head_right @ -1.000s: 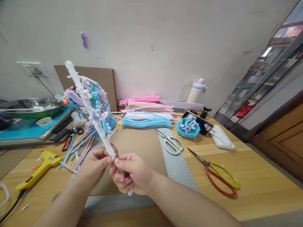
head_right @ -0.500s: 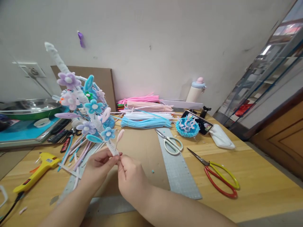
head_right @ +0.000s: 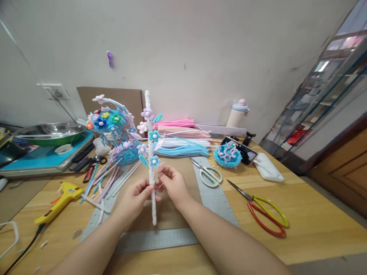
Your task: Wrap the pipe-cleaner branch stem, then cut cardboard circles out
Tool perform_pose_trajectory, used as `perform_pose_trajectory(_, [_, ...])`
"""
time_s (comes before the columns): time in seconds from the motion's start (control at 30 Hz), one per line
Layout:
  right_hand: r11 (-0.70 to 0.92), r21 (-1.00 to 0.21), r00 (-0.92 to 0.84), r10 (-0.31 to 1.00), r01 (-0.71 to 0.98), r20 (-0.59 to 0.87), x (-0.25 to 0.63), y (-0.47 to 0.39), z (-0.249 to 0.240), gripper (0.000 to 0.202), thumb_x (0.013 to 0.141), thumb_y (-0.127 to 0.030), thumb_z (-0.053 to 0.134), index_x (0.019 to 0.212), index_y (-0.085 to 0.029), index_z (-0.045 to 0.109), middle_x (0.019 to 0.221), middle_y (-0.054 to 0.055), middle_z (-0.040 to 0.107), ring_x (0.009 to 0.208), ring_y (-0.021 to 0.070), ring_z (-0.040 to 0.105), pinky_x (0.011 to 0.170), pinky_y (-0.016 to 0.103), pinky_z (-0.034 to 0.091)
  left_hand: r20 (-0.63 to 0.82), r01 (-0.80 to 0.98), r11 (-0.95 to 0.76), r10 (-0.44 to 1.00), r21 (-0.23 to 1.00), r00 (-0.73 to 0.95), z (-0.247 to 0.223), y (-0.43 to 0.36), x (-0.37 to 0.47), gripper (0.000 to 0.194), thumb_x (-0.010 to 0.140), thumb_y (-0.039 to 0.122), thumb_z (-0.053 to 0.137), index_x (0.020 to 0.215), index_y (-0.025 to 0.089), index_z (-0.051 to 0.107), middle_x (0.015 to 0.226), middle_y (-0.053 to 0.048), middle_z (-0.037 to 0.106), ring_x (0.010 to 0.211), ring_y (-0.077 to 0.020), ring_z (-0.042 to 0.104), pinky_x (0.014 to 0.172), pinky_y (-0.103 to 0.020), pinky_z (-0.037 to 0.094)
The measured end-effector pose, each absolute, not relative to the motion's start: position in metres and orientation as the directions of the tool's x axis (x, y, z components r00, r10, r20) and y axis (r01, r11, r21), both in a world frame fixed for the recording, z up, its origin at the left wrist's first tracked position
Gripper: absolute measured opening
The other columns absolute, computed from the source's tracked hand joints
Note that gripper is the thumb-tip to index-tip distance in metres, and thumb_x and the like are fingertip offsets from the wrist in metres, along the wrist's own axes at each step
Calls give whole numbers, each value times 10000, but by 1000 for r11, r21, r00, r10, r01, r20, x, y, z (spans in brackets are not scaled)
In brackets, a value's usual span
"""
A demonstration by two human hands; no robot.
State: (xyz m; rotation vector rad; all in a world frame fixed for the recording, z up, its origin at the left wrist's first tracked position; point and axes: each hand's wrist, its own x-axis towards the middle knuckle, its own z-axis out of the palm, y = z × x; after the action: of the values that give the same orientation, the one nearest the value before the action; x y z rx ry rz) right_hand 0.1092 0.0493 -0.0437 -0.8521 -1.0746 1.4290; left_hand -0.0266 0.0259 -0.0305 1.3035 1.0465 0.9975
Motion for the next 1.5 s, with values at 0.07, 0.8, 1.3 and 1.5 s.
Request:
perform_pose_trajectory(0.07, [15,-926,-158,984,-377,80,110,49,-44,241,733,-373,635,777,-164,525,646,-29,537,537,97,510,490,217,392,-32,34,24,969,999,246,-31,22,-23,212,800,335,544,857,138,596,866,-52,653,617,-169,668,618,-277,495])
perform_pose_trajectory(0.8, [109,-902,-80,985,-418,156,104,43,-47,218,678,-288,719,728,-163,547,638,-39,569,599,104,561,597,243,457,-6,67,-5,986,998,165,-41,22,-22,233,794,355,544,843,132,585,890,-71,652,598,-185,675,566,-271,481])
perform_pose_trajectory(1.3, [34,-825,-100,989,-564,110,103,43,-49,189,691,-298,698,780,-176,585,701,-14,602,615,109,566,602,257,466,-5,35,-1,987,999,163,-44,25,-22,226,778,333,535,867,128,568,893,-72,621,612,-192,676,604,-301,506])
perform_pose_trajectory(1.5, [25,-829,-47,997,-558,62,102,44,-51,204,676,-303,702,691,-156,561,622,-23,582,548,95,538,555,241,455,-8,43,0,984,999,179,-42,22,-20,219,770,325,541,860,128,571,878,-68,622,621,-199,679,591,-292,501])
